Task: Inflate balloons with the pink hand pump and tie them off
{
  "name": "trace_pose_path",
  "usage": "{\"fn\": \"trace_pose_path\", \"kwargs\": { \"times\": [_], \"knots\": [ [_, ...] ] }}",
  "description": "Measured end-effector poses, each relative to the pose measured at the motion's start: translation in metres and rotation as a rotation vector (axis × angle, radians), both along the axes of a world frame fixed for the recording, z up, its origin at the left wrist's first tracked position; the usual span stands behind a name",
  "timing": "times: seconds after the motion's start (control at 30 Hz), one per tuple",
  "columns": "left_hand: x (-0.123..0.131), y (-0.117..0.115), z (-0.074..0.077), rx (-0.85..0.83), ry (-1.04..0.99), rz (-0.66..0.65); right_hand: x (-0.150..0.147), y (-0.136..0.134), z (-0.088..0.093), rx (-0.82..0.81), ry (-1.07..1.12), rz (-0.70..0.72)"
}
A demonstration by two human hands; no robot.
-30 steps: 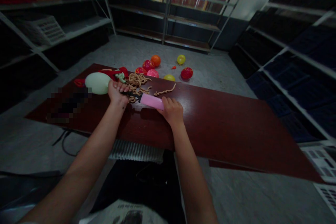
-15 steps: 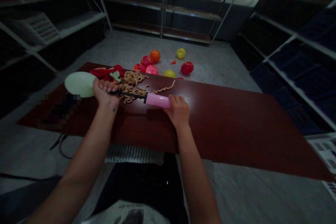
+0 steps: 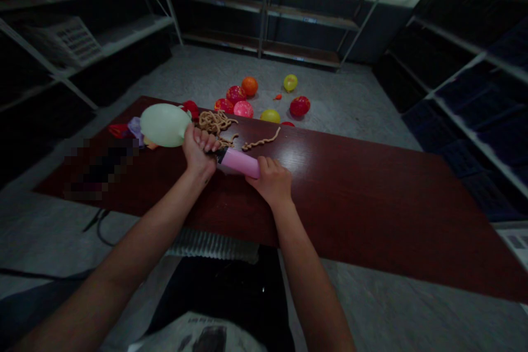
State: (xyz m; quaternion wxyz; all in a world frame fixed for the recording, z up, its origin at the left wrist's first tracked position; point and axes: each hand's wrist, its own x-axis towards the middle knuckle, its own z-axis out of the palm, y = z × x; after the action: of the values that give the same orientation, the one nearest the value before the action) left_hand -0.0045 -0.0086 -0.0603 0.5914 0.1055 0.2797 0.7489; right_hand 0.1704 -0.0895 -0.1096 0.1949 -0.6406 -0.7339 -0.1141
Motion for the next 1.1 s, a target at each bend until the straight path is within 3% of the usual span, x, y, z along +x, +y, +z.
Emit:
{"fn": "trace_pose_path", "kwargs": {
  "times": [0.2, 0.53, 0.87, 1.1],
  "knots": [
    [-0.007, 0.008, -0.008, -0.019, -0.051, -0.018, -0.008, 0.002, -0.003, 0.035, -0.008, 0.012],
    [-0.028, 0.012, -0.01, 0.053, -0.07, 0.022, -0.01, 0.004, -0.003, 0.087, -0.074, 0.03],
    [-0.047, 0.01, 0.003, 0.055, -0.086, 0.107, 0.014, 0.004, 0.0, 0.097, -0.14, -0.027],
    [-0.055, 0.008, 0.01, 0.05, -0.041, 0.161, 0.029, 0.006, -0.001, 0.158, -0.073, -0.084]
  ]
}}
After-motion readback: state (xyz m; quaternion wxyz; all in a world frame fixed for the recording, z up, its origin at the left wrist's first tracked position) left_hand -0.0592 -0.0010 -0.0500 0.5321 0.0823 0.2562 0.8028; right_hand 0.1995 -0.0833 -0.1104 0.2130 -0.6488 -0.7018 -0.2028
